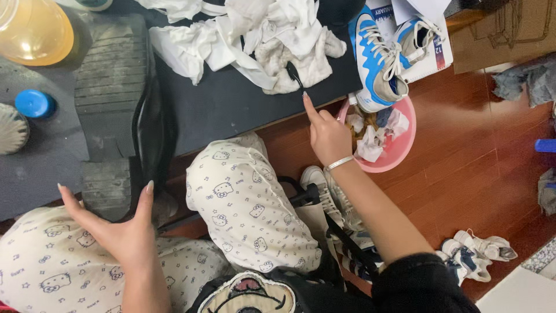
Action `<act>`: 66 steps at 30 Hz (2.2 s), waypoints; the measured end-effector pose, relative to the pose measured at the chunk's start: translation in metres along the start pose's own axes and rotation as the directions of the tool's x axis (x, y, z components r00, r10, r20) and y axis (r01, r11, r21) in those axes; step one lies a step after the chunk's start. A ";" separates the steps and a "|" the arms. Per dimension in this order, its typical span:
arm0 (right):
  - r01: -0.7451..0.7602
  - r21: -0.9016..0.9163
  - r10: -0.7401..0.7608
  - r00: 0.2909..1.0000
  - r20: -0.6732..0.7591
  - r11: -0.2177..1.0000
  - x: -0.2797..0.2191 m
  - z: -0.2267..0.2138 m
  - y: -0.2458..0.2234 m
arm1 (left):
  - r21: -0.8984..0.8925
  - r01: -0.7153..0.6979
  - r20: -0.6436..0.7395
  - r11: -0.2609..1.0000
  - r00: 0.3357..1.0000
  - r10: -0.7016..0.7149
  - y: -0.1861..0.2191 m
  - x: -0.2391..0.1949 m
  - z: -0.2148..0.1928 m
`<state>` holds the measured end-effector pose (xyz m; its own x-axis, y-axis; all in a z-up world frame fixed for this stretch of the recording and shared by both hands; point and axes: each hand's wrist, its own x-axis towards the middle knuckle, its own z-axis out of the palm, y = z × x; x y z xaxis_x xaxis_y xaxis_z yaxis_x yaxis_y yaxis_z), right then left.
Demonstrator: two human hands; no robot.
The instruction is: The person cleans the sole of a black shoe using a purple brush, a white cloth, and cotton swabs. The person scrubs the sole, wipes it with a cloth, and uses cotton swabs to clean the grooves.
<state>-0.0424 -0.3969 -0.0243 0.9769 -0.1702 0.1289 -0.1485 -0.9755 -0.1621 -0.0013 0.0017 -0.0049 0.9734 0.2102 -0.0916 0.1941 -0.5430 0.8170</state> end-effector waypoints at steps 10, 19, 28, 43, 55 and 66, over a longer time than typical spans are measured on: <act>-0.036 0.030 0.035 0.999 0.020 0.999 -0.009 -0.012 0.005 | -0.013 -0.062 -0.005 0.998 0.998 0.062 -0.007 -0.001 0.001; -0.038 0.131 0.039 0.999 -0.004 0.991 0.005 -0.018 0.008 | -0.027 -0.126 -0.043 0.992 0.991 0.125 -0.010 0.000 0.004; 0.006 0.284 0.016 0.997 -0.075 0.959 -0.001 -0.008 0.013 | 0.060 -0.045 -0.140 0.997 0.989 0.053 0.042 0.004 -0.005; 0.367 0.352 -0.382 0.924 -0.028 0.861 0.140 -0.154 -0.173 | 0.022 -0.234 0.039 0.972 0.972 0.233 0.055 0.069 -0.044; 0.548 0.274 -0.535 0.835 -0.129 0.790 0.308 -0.066 -0.285 | -0.093 -0.074 0.050 0.993 0.996 0.079 0.052 0.069 -0.038; 0.533 0.384 -0.555 0.830 -0.061 0.754 0.325 -0.018 -0.298 | -0.071 -0.101 -0.169 0.992 0.982 0.087 0.043 0.065 -0.039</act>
<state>0.3170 -0.1638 0.0832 0.8836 0.3914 0.2571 0.4672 -0.7730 -0.4291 0.0658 0.0240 0.0469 0.9520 0.2961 0.0776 0.0861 -0.5022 0.8605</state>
